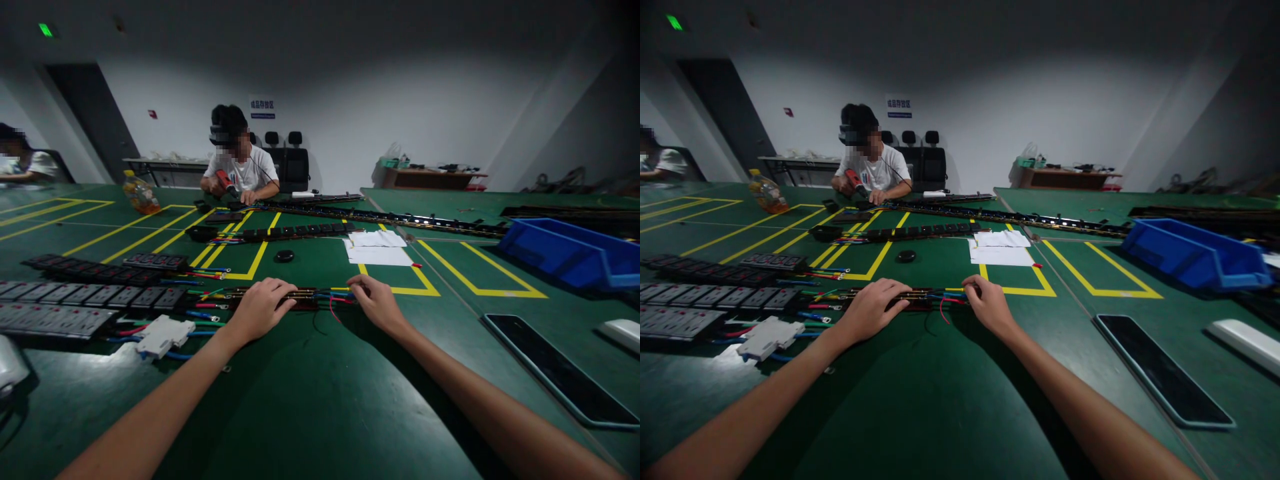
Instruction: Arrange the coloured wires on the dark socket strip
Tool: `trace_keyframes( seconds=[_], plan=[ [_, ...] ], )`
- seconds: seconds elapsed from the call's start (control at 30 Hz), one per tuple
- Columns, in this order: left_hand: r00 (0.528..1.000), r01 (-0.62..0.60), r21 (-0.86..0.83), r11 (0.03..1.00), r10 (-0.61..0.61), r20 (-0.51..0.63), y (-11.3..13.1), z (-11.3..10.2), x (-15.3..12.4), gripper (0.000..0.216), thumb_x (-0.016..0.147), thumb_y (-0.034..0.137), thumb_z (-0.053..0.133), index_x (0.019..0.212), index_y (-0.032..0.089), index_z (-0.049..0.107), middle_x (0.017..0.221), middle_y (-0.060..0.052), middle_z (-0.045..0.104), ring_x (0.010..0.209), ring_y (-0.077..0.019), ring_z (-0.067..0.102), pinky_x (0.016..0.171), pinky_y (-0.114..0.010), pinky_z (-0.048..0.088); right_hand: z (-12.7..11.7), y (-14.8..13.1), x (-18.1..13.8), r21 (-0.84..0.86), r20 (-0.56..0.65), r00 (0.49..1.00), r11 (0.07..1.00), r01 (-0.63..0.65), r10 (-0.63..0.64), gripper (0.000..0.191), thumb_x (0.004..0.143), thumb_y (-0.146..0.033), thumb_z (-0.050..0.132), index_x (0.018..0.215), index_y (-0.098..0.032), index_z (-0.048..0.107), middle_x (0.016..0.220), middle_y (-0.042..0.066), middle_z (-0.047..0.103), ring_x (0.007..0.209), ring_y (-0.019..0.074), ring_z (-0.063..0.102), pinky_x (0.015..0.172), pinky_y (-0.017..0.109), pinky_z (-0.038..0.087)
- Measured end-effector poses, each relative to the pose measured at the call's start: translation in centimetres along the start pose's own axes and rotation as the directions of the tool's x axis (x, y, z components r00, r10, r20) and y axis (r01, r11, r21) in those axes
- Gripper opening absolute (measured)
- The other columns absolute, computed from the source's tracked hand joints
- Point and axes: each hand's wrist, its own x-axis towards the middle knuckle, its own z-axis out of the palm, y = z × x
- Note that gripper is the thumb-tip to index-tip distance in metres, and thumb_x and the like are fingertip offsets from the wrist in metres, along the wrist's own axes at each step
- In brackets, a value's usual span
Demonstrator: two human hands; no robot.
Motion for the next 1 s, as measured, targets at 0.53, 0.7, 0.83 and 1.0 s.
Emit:
trace_keyframes(
  seconds=[0.53, 0.7, 0.83, 1.0],
  plan=[
    [1.0, -0.002, 0.013, 1.0, 0.002, -0.003, -0.12, 0.2, 0.0, 0.027, 0.102, 0.036, 0.054, 0.124, 0.023, 0.065, 0.121, -0.007, 0.07, 0.109, -0.0242, 0.063, 0.093, -0.043, 0.051, 0.06, -0.07, -0.15, 0.016, -0.085, 0.996, 0.999, 0.043, -0.041, 0.035, 0.096, -0.043, 0.05, 0.106, -0.017, 0.07, 0.07, 0.003, 0.065, 0.06, 0.0185, 0.055, 0.06, 0.03, 0.041],
    [1.0, 0.0, -0.004, 1.0, 0.0, 0.011, -0.05, 0.03, 0.0, 0.029, 0.102, 0.036, 0.053, 0.124, 0.023, 0.065, 0.121, -0.007, 0.069, 0.108, -0.0243, 0.062, 0.092, -0.044, 0.052, -0.01, -0.54, -0.33, -0.004, -0.118, 0.992, 0.999, 0.052, -0.052, 0.034, 0.096, -0.045, 0.051, 0.105, -0.018, 0.07, 0.069, 0.003, 0.064, 0.059, 0.0183, 0.055, 0.06, 0.03, 0.041],
    [1.0, -0.003, -0.004, 1.0, 0.003, -0.001, -0.17, 0.13, -0.03, 0.029, 0.102, 0.037, 0.053, 0.124, 0.022, 0.065, 0.12, -0.008, 0.07, 0.107, -0.0246, 0.063, 0.091, -0.044, 0.052, -0.14, -0.3, -0.07, 0.002, -0.202, 0.979, 1.0, -0.028, 0.028, 0.035, 0.095, -0.048, 0.049, 0.093, -0.019, 0.068, 0.069, 0.003, 0.065, 0.061, 0.019, 0.057, 0.061, 0.03, 0.04],
    [1.0, -0.013, -0.005, 1.0, 0.013, -0.013, -0.35, 0.31, -0.06, 0.028, 0.102, 0.037, 0.052, 0.123, 0.023, 0.065, 0.119, -0.007, 0.07, 0.106, -0.0241, 0.063, 0.091, -0.044, 0.053, -0.32, -0.08, -0.36, -0.172, -0.3, 0.948, 0.972, -0.16, 0.103, 0.039, 0.093, -0.049, 0.05, 0.066, -0.022, 0.06, 0.064, 0.004, 0.062, 0.061, 0.0189, 0.052, 0.055, 0.029, 0.03]
  ],
)
